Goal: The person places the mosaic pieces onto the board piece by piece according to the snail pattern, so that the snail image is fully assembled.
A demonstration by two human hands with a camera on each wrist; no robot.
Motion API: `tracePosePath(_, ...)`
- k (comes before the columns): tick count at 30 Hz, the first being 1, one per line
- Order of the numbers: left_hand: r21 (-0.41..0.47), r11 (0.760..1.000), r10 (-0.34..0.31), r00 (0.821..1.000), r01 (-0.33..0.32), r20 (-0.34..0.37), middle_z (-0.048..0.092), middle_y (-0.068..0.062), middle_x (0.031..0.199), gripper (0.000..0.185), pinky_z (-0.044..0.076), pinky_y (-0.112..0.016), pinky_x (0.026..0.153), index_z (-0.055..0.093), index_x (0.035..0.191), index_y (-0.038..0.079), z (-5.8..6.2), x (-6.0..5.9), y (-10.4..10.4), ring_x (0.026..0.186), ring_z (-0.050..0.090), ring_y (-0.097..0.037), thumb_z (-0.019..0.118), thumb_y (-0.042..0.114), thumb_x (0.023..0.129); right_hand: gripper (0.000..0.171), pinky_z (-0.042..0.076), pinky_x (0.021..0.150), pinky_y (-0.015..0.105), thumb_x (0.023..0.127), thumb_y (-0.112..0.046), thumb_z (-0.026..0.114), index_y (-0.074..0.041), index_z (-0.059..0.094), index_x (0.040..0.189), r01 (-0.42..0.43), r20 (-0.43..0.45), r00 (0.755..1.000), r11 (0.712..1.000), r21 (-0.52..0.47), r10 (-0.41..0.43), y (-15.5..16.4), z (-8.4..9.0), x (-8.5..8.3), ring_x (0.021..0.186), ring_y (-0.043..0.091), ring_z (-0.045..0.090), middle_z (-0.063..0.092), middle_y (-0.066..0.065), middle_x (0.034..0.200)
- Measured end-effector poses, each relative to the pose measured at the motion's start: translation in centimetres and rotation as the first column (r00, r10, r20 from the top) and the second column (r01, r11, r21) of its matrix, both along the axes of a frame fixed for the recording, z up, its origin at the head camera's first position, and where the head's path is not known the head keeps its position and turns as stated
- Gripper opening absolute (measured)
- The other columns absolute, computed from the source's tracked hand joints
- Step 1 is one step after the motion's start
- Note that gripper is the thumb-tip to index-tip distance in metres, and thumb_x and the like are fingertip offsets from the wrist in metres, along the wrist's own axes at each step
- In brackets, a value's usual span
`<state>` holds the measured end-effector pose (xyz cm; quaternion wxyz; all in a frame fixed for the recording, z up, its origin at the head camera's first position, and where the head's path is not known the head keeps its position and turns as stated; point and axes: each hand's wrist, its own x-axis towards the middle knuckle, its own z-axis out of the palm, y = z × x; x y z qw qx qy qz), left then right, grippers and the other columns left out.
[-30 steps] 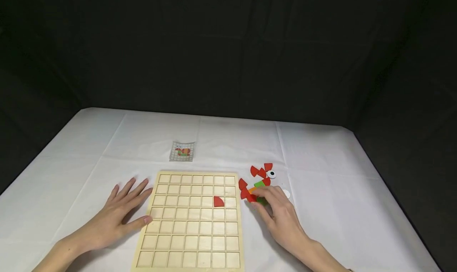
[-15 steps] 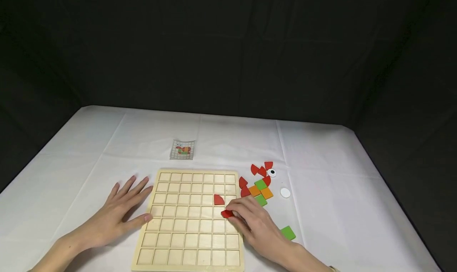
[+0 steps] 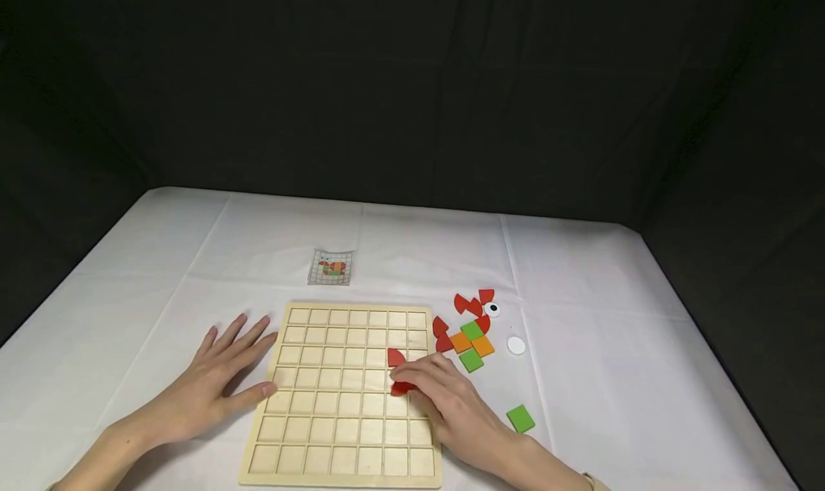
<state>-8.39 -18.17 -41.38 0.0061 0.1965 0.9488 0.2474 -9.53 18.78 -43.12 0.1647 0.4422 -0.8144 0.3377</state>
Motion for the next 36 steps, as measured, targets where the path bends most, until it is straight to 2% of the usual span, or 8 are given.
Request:
tracePosePath(5,-0.007,1.000,0.000,1.000,0.000,-0.010,0.025,-0.006,0.165,0.073,-0.001,-0.063,0.121,0.043,0.152,0.012,0.0,0.0,0.0,0.155,0.007,-0.037,0.055,0.057,0.097,0.046,0.044,0.096,0.011,0.082,0.009,0.073,-0.011,0.066,0.123,0.018,0.026,1.000,0.999,-0.049,-0.017,0.0,0.0,0.0,0.108,0.011,0.056,0.068,-0.001,0.120)
tracePosePath(9,-0.008,1.000,-0.007,1.000,0.007,-0.014,0.024,-0.007,0.165,0.072,-0.001,-0.063,0.121,0.042,0.153,0.012,0.1,0.0,0.0,0.154,0.007,-0.038,0.055,0.056,0.097,0.038,0.046,0.080,0.011,0.083,0.006,0.073,-0.012,0.068,0.116,0.056,0.048,0.997,0.996,-0.076,-0.052,0.0,0.1,-0.1,0.099,0.010,0.057,0.069,-0.003,0.111)
tracePosePath(13,-0.006,1.000,-0.009,1.000,0.009,-0.001,0.023,-0.007,0.165,0.073,-0.003,-0.062,0.121,0.041,0.153,0.012,0.2,0.0,0.0,0.154,0.006,-0.038,0.055,0.057,0.097,0.033,0.042,0.068,0.011,0.084,0.005,0.073,-0.014,0.070,0.111,0.075,0.052,0.996,0.994,-0.083,-0.071,-0.1,0.1,-0.2,0.088,0.007,0.053,0.070,-0.005,0.105)
tracePosePath(22,-0.006,1.000,0.000,1.000,0.000,-0.002,0.024,-0.007,0.165,0.073,-0.002,-0.062,0.121,0.041,0.153,0.013,0.1,0.0,0.0,0.154,0.006,-0.038,0.055,0.057,0.097,0.030,0.040,0.068,0.008,0.083,0.004,0.075,-0.013,0.072,0.107,0.104,0.072,0.993,0.991,-0.082,-0.098,-0.8,-0.2,-0.2,0.088,0.007,0.054,0.071,-0.004,0.105)
tracePosePath(26,-0.010,1.000,-0.002,1.000,0.002,-0.002,0.024,-0.006,0.165,0.073,-0.002,-0.062,0.122,0.041,0.153,0.013,0.1,0.0,0.0,0.155,0.006,-0.038,0.054,0.057,0.097,0.027,0.042,0.067,0.010,0.082,-0.002,0.079,-0.013,0.072,0.105,0.091,0.042,0.995,0.989,-0.116,-0.086,-1.3,-0.3,-0.2,0.085,0.009,0.055,0.070,-0.003,0.103)
tracePosePath(30,-0.008,1.000,-0.007,1.000,0.007,-0.005,0.023,-0.006,0.166,0.073,-0.003,-0.062,0.122,0.041,0.153,0.012,0.1,0.0,-0.1,0.155,0.006,-0.038,0.055,0.057,0.097,0.025,0.046,0.072,0.013,0.081,-0.010,0.082,-0.014,0.072,0.104,0.100,0.035,0.995,0.989,-0.110,-0.096,-1.9,-0.3,-0.3,0.089,0.009,0.057,0.070,-0.005,0.101)
tracePosePath(36,-0.006,1.000,0.003,1.000,-0.003,-0.005,0.024,-0.006,0.165,0.074,-0.001,-0.062,0.121,0.042,0.153,0.013,0.0,0.0,0.0,0.155,0.007,-0.037,0.055,0.058,0.096,0.025,0.049,0.074,0.012,0.081,-0.010,0.082,-0.013,0.072,0.104,0.117,0.045,0.993,0.989,-0.092,-0.113,-2.2,-0.5,-0.4,0.092,0.009,0.059,0.070,-0.005,0.100)
